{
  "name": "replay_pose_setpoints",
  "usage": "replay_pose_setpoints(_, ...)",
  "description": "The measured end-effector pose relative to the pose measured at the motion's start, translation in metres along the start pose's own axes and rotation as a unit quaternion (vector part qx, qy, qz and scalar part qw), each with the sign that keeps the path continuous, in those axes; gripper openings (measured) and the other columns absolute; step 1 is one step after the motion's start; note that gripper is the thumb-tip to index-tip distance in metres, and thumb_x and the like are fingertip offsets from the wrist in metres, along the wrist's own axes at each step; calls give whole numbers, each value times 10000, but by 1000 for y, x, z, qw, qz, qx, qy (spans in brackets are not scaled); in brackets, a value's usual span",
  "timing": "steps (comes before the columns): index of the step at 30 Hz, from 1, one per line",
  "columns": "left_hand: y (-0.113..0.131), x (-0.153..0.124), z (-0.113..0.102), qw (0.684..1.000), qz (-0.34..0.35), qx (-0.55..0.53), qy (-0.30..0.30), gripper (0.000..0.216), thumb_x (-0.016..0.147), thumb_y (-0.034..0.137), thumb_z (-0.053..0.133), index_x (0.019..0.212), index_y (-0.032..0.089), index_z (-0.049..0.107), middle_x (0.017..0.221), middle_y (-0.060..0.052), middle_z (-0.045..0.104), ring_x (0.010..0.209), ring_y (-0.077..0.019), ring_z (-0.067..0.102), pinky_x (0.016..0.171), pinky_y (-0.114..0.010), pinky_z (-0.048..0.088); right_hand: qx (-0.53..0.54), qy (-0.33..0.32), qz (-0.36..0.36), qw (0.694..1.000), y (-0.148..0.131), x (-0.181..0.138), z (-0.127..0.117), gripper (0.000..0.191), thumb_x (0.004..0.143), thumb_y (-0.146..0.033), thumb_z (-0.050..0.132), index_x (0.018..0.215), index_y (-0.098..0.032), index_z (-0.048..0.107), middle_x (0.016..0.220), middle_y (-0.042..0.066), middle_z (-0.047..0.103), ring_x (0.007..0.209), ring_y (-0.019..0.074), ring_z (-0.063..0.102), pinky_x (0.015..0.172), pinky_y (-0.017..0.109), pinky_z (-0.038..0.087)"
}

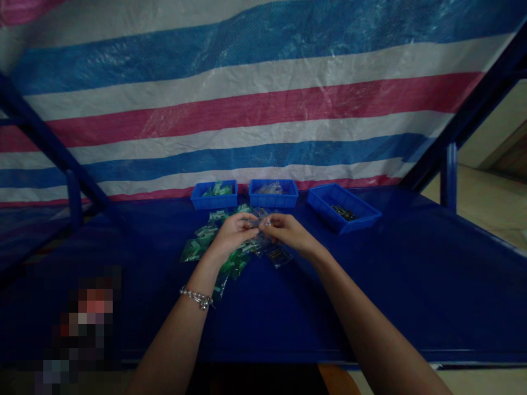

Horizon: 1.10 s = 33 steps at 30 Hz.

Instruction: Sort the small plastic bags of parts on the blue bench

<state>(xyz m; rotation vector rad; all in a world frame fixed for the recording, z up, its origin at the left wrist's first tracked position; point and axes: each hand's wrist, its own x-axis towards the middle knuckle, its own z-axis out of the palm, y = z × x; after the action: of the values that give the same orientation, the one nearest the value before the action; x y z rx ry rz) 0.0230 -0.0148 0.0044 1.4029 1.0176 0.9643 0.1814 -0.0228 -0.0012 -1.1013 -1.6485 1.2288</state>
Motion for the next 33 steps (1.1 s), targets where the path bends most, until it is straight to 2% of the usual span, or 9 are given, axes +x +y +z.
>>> replay_pose_setpoints(3,1,0,0,1000,2,-1,16,227,631,12,583,830,106,528,573,33,508,517,-60,476,523,-182,345,-18,-8,4,1000,2,1,0,279,682,-435,620,705,-158,589,612,0,541,509,91,457,470,228,323)
replay_pose_setpoints(12,-1,2,0,999,-8,19,29,241,596,6,609,815,95,562,520,46,481,478,-62,449,503,-190,321,-9,14,10,1000,0,3,1,277,653,-417,645,662,-148,579,591,0,546,504,92,463,488,233,338)
replay_pose_setpoints(17,2,0,1,1000,-18,4,16,205,637,34,601,825,98,548,558,13,532,516,-86,506,518,-199,347,-9,29,-1,1000,-3,3,3,278,630,-416,652,626,-150,570,570,-8,520,504,90,442,489,235,331)
replay_pose_setpoints(23,6,-3,2,999,-41,-1,15,189,687,51,577,864,105,536,606,0,560,499,-64,495,505,-187,356,-8,55,2,998,-8,3,5,236,631,-371,632,627,-149,554,557,-16,498,502,86,425,478,231,308)
replay_pose_setpoints(33,3,0,0,999,-11,5,33,167,713,92,559,879,104,550,632,-7,567,520,-66,492,492,-179,365,0,67,-6,998,-9,2,5,233,635,-373,614,618,-151,545,549,-21,496,487,78,392,469,231,280)
